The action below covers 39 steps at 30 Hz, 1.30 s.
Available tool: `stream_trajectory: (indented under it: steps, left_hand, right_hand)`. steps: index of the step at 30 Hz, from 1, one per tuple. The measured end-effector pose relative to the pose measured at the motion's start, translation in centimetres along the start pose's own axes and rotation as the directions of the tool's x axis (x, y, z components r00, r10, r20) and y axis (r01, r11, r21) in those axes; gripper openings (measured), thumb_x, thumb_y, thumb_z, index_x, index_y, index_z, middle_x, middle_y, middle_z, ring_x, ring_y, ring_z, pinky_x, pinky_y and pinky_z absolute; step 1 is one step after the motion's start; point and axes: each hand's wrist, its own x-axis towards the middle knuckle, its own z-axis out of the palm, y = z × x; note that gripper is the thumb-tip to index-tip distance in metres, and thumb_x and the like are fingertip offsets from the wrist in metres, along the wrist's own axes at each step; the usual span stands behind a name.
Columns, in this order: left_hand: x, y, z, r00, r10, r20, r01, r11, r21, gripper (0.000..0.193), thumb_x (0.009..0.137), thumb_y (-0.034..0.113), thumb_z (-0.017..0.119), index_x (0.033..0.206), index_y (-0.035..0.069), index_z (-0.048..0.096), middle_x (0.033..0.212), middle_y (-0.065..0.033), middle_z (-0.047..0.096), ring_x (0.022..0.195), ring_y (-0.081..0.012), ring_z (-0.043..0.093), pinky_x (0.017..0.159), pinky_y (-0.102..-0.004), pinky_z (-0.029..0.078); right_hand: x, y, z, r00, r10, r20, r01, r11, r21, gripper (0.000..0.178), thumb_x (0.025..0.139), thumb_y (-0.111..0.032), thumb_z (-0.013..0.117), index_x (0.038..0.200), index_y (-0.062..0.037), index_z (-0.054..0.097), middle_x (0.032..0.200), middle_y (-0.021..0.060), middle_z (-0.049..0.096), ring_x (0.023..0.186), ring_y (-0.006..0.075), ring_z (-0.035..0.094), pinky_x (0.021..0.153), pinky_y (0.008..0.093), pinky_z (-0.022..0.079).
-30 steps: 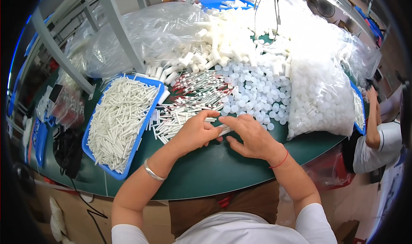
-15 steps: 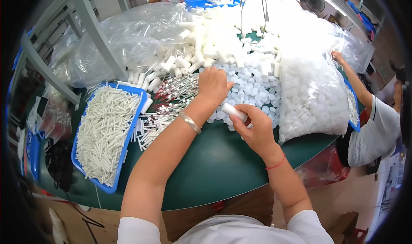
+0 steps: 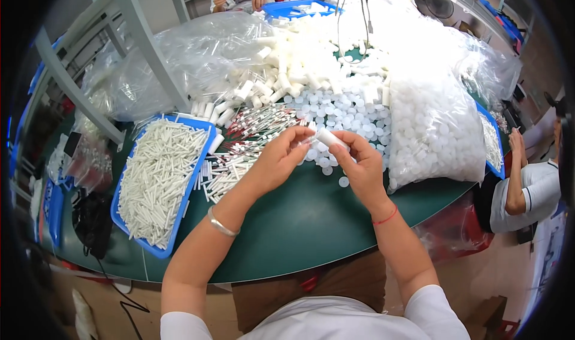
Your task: Assembling small plastic components by hand at a factory workbench.
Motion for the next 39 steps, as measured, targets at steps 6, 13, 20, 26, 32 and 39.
stream_trajectory:
  steps: [6, 13, 20, 26, 32, 39]
  left_hand:
    - [-3.8, 0.4, 0.7, 0.989, -0.064, -0.137, 0.053, 0.995, -0.082, 0.033, 0.092, 0.019, 0.065, 0.116, -0.002, 0.059, 0.102, -0.0058, 0.064, 0.088, -0.0095, 0.058, 0.078, -0.024, 0.048]
    - [-5.8, 0.8, 0.5, 0.968, -0.098, -0.231, 0.145, 0.97, 0.197, 0.027, 0.089, 0.026, 0.068, 0.098, 0.0, 0.068, 0.087, -0.0036, 0.065, 0.073, -0.0084, 0.056, 0.066, -0.0237, 0.045]
    - [-6.2, 1.3, 2.0, 0.96, -0.198, -0.196, 0.268, 0.846, 0.461, 0.037, 0.083, 0.036, 0.07, 0.083, -0.001, 0.068, 0.073, -0.008, 0.063, 0.067, -0.0162, 0.059, 0.062, -0.0306, 0.046]
    - [-6.3, 0.6, 0.8, 0.916, -0.399, 0.045, 0.396, 0.879, -0.266, 0.027, 0.09, 0.031, 0.06, 0.091, 0.004, 0.064, 0.077, 0.0027, 0.057, 0.067, -0.007, 0.049, 0.065, -0.0224, 0.042]
    - [-6.7, 0.3, 2.4, 0.98, -0.18, -0.089, 0.174, 0.982, -0.073, 0.041, 0.099, 0.041, 0.044, 0.09, 0.005, 0.06, 0.075, 0.0004, 0.053, 0.066, -0.0086, 0.048, 0.062, -0.0198, 0.041]
    - [-7.1, 2.3, 3.5, 0.967, -0.247, -0.071, 0.235, 0.962, -0.138, 0.046, 0.101, 0.042, 0.034, 0.081, 0.007, 0.055, 0.072, 0.0001, 0.05, 0.061, -0.0085, 0.043, 0.053, -0.023, 0.035]
  right_hand:
    - [-0.9, -1.0, 0.4, 0.972, -0.103, 0.211, 0.125, 0.988, -0.094, 0.022, 0.085, -0.01, 0.071, 0.106, -0.0034, 0.069, 0.084, 0.0019, 0.066, 0.069, 0.0071, 0.054, 0.062, 0.022, 0.046]
    - [-1.6, -0.7, 0.7, 0.877, -0.234, 0.419, 0.36, 0.898, -0.254, 0.022, 0.079, -0.007, 0.074, 0.101, -0.0057, 0.07, 0.086, 0.0081, 0.066, 0.073, 0.0184, 0.062, 0.065, 0.0294, 0.05]
    - [-3.0, 0.5, 2.5, 0.792, -0.353, 0.498, 0.512, 0.828, -0.227, 0.049, 0.074, -0.006, 0.075, 0.119, -0.005, 0.057, 0.088, 0.0106, 0.064, 0.08, 0.0259, 0.063, 0.072, 0.0339, 0.051]
    - [-1.8, -0.8, 2.1, 0.86, -0.186, 0.475, 0.216, 0.976, -0.009, 0.045, 0.076, -0.009, 0.077, 0.118, -0.0044, 0.061, 0.105, 0.0065, 0.065, 0.096, 0.0171, 0.06, 0.086, 0.0309, 0.047]
    - [-2.1, 0.0, 1.6, 0.872, -0.13, 0.472, 0.151, 0.989, -0.006, 0.033, 0.079, -0.013, 0.076, 0.108, -0.0034, 0.065, 0.118, 0.0084, 0.061, 0.108, 0.0186, 0.057, 0.096, 0.0326, 0.043]
    - [-2.2, -1.4, 2.7, 0.649, 0.168, 0.742, -0.603, 0.709, 0.367, 0.052, 0.09, -0.029, 0.067, 0.131, -0.002, 0.047, 0.125, 0.0096, 0.054, 0.109, 0.0197, 0.057, 0.092, 0.0356, 0.049]
